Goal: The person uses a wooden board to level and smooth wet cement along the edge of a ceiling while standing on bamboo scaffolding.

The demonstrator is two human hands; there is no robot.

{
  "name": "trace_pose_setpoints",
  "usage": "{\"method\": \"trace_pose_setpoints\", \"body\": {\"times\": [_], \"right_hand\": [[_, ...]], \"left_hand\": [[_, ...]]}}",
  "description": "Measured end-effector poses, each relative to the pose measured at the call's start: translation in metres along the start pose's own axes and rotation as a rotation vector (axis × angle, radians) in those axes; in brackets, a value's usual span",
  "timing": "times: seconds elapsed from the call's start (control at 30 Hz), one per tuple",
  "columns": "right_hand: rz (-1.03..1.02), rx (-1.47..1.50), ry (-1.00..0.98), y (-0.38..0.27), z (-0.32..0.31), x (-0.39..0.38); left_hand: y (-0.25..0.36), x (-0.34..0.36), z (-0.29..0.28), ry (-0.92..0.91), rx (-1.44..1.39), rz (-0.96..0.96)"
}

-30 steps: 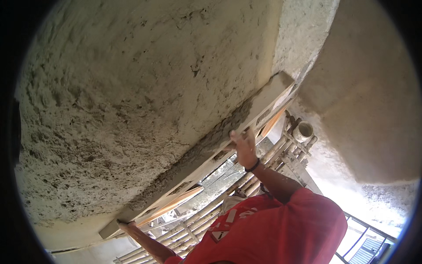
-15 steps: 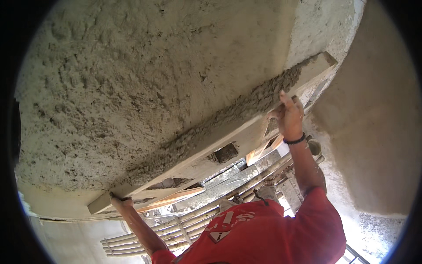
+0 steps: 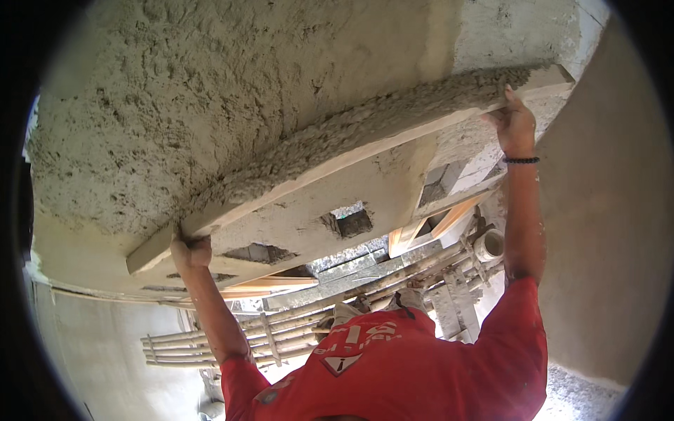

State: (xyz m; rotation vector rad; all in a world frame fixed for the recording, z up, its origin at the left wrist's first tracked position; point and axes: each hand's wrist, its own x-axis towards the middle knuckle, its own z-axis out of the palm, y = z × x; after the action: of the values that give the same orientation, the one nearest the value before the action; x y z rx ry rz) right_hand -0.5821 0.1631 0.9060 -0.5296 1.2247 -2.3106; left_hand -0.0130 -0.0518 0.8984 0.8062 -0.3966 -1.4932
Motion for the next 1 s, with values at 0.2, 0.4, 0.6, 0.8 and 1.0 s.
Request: {"method": "trace_pose_setpoints", "body": {"times": [0.2, 0.4, 0.6, 0.8, 1.0], "right_hand": [[0.115, -0.030, 0.067, -0.006, -0.039, -0.012], [0.314, 0.015, 0.000, 0.029, -0.062, -0.082], [0.690, 0.050, -0.231, 0.072, -0.106, -0.147], [0.887, -0.022, -0.223, 0.115, -0.072, -0.221], [1.310, 0.015, -0.284, 0.161, -0.014, -0.288]], "left_hand": [[-0.030, -0.033, -0.015, 0.047, -0.018, 0.032], [-0.072, -0.050, -0.110, 0.281, -0.096, 0.039], [-0.084, -0.067, -0.216, 0.414, -0.154, 0.171], [-0.038, -0.098, -0.338, 0.405, -0.237, 0.277], [0.032, -0.145, -0.458, 0.562, -0.186, 0.357]]}}
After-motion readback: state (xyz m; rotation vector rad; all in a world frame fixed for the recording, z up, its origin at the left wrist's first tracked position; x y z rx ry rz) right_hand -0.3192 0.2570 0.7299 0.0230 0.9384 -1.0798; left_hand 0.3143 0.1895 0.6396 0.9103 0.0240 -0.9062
